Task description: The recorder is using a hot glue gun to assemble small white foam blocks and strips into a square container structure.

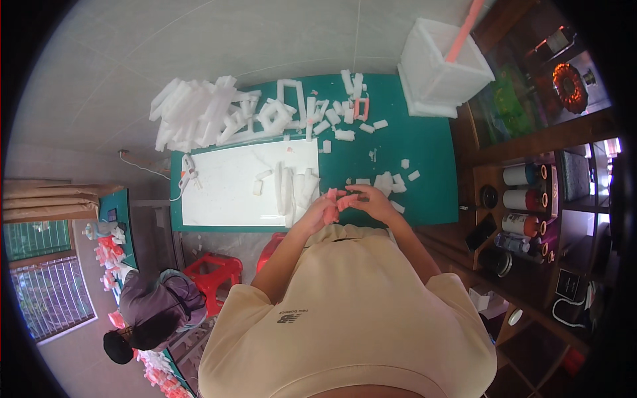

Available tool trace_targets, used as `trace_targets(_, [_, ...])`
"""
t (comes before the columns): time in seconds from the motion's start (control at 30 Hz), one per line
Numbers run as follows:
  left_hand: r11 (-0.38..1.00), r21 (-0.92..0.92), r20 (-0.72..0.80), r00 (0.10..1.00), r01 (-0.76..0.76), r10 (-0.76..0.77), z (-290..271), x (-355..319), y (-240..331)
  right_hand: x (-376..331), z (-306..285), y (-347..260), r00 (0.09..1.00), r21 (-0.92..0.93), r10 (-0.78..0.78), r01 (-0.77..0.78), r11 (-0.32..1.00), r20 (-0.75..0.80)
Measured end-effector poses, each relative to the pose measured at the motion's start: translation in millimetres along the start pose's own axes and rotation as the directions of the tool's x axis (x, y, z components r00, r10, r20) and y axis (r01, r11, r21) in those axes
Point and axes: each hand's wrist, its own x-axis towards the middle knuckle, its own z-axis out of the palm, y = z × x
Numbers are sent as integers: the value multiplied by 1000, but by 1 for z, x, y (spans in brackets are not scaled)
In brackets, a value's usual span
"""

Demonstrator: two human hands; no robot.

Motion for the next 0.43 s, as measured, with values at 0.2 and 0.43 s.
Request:
trace_targets(0.2, [997,-70,57,998,-19,23,1,4,-1,-1,8,-5,995,-127,-83,77,989,-47])
trace_targets(0.43, [999,-40,54,998,30,-28,-13,1,-5,-2,8,-16,996,-126,-65,72,989,58])
